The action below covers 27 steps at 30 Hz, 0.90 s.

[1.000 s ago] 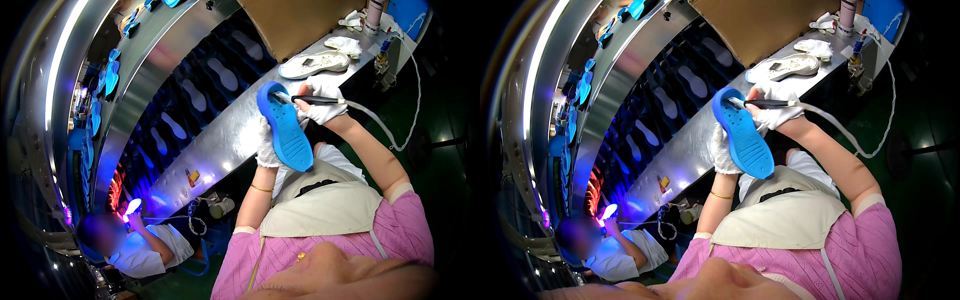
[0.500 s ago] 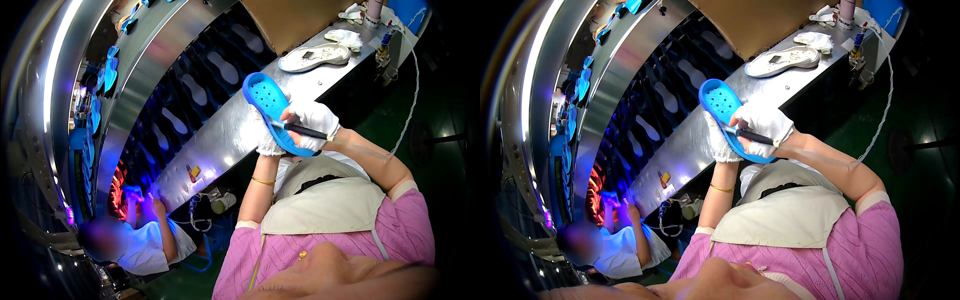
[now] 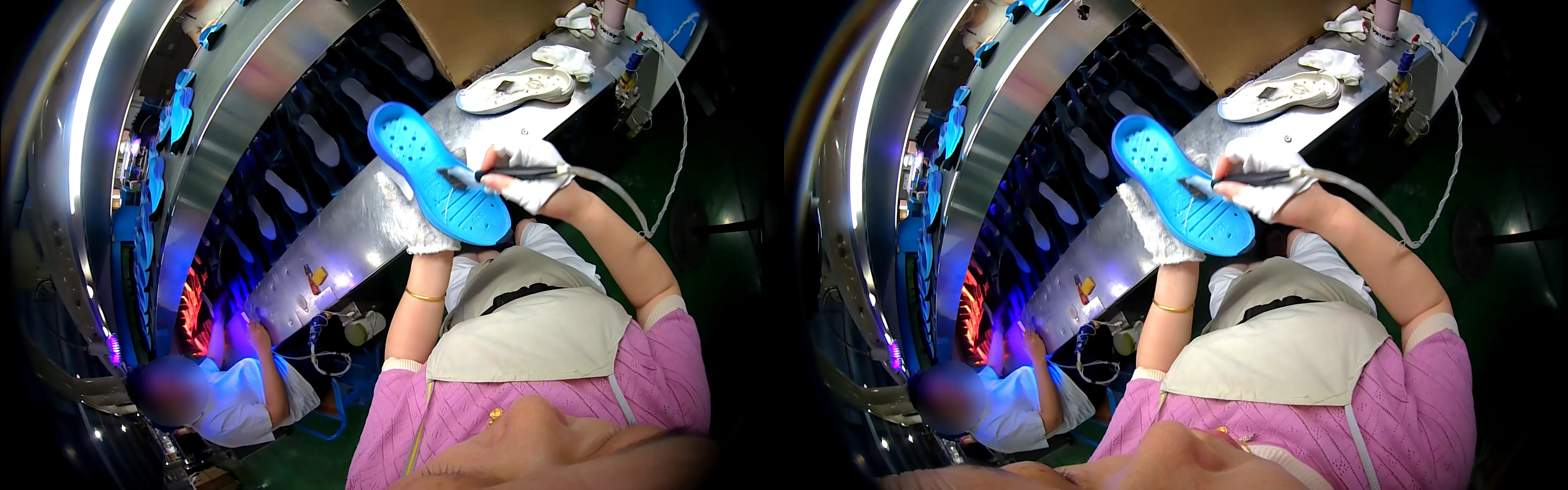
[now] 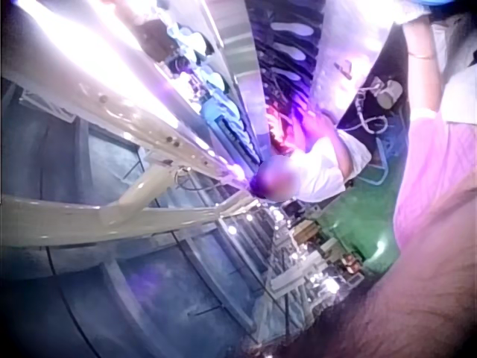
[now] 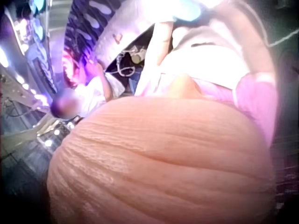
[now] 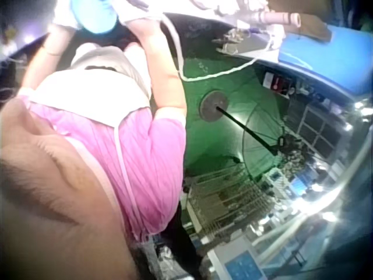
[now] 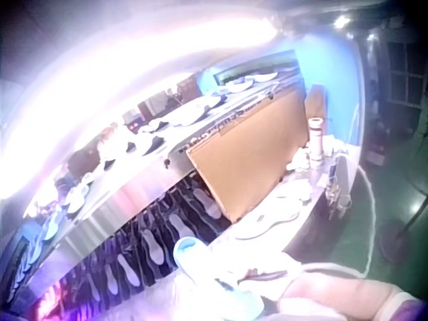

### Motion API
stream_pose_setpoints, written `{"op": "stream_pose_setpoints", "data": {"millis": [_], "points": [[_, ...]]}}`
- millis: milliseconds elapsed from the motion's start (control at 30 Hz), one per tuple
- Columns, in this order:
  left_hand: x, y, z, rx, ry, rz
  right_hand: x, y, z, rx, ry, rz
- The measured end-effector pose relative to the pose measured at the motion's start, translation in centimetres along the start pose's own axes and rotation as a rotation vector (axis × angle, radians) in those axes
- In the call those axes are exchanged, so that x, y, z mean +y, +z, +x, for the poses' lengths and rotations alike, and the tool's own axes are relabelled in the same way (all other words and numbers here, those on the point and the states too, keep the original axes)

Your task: The person takes blue shoe soles from a conveyor belt and wipes their undersides with a tool and a white cloth before placing them on a lower shelf.

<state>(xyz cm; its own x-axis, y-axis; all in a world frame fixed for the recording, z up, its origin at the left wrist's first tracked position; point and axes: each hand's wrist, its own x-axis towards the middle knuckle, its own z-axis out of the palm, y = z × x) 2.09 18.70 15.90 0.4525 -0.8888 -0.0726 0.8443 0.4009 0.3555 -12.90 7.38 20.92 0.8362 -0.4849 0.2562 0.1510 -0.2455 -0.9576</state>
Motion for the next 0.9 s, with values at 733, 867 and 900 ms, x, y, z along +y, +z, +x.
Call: {"op": "stream_pose_setpoints", "data": {"millis": [733, 867, 900], "points": [[0.7, 1.0, 0.0, -0.22, 0.271, 0.241, -1.7, 3.6, -1.1, -0.129, 0.234, 0.316], [1.3, 1.8, 0.5, -0.04, 0.2, 0.103, -1.0, 2.9, -0.8, -0.059, -0.003, 0.105], [1.5, 2.1, 0.5, -0.001, 0.176, 0.064, -0.9, 3.4, -1.3, -0.077, -0.039, 0.229]]}}
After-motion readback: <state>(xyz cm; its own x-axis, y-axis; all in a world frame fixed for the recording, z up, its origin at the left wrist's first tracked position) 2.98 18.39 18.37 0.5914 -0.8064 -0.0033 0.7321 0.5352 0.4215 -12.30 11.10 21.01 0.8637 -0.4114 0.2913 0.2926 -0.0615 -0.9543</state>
